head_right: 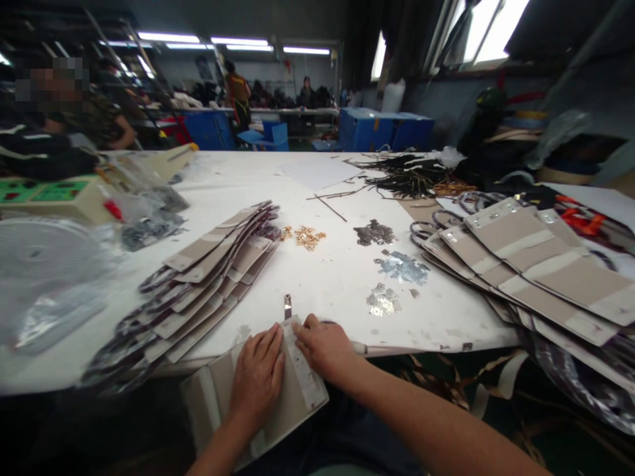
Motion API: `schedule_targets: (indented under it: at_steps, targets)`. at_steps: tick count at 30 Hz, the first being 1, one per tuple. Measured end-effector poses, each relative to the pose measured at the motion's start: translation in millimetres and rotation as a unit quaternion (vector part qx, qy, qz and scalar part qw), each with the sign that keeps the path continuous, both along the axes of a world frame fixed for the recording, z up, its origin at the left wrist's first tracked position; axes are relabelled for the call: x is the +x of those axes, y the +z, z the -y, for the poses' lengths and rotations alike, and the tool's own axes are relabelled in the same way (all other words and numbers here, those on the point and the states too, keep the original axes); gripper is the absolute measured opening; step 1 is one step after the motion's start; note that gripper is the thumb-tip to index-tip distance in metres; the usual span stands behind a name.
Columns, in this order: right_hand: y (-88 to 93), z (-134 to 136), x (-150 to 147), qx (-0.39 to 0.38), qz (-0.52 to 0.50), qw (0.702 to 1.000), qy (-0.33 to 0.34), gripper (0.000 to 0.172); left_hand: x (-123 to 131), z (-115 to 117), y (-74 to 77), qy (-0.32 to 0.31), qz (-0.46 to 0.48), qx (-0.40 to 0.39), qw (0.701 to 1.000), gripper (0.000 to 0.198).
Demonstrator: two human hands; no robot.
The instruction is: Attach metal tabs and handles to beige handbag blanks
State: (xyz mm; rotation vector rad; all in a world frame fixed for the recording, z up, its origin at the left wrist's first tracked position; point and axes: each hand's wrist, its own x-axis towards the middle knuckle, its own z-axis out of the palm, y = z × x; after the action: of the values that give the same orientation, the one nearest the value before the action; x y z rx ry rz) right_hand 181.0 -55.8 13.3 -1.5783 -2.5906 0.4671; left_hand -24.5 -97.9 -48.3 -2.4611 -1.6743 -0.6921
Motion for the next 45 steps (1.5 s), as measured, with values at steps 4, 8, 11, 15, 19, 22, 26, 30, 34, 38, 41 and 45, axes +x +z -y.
schedule_targets:
  at_steps: [4,8,11,15,19,22,26,30,34,38,41,45]
  targets:
    - [-2.2,0,-1,0.019,-0.004,1.0,0.008,0.046,-2,-2,-6.0,0.0,-0.011,0.028,1.0,0.05]
    - [-2.4,2,-1,0.038,0.008,0.999,0.013,0.043,-2,-2,-7.1,0.0,-0.027,0.031,0.999,0.048]
    - [-0.5,2,0,0.048,0.017,0.998,0.024,0.042,-1,-3,-5.8,-0.001,-0.039,0.024,0.999,0.048]
    - [0.9,0,3,0.056,0.014,0.998,0.024,0.043,0,-7,-3.7,-0.009,-0.051,0.019,0.998,0.047]
    - [0.8,0,5,0.063,0.02,0.997,0.03,0.041,-1,-7,-1.3,-0.011,-0.054,0.029,0.998,0.046]
    - [1.9,0,3,0.065,0.019,0.997,0.034,0.04,-1,-6,0.3,-0.012,-0.059,0.04,0.997,0.046]
    - [9.2,-3,10,0.052,-0.02,0.998,0.017,0.046,-4,-8,-0.8,-0.018,-0.051,0.056,0.997,0.046]
    - [19.7,-8,67,0.079,-0.113,0.986,-0.092,0.042,-5,-8,-2.7,-0.015,-0.029,0.043,0.999,0.046]
    - [11.2,-16,160,0.078,-0.037,0.966,-0.242,0.035,-2,-2,-0.2,-0.005,-0.015,0.004,1.0,0.047]
    - [-16.9,-22,218,0.024,0.029,0.955,-0.295,0.04,2,2,3.0,0.004,-0.007,-0.024,1.0,0.048]
    - [-28.5,-20,227,0.03,0.003,0.953,-0.301,0.041,3,5,3.6,0.005,0.004,-0.038,0.999,0.049]
    - [-25.5,-18,227,0.012,-0.055,0.946,-0.32,0.041,3,6,3.4,0.006,0.031,-0.047,0.998,0.05]
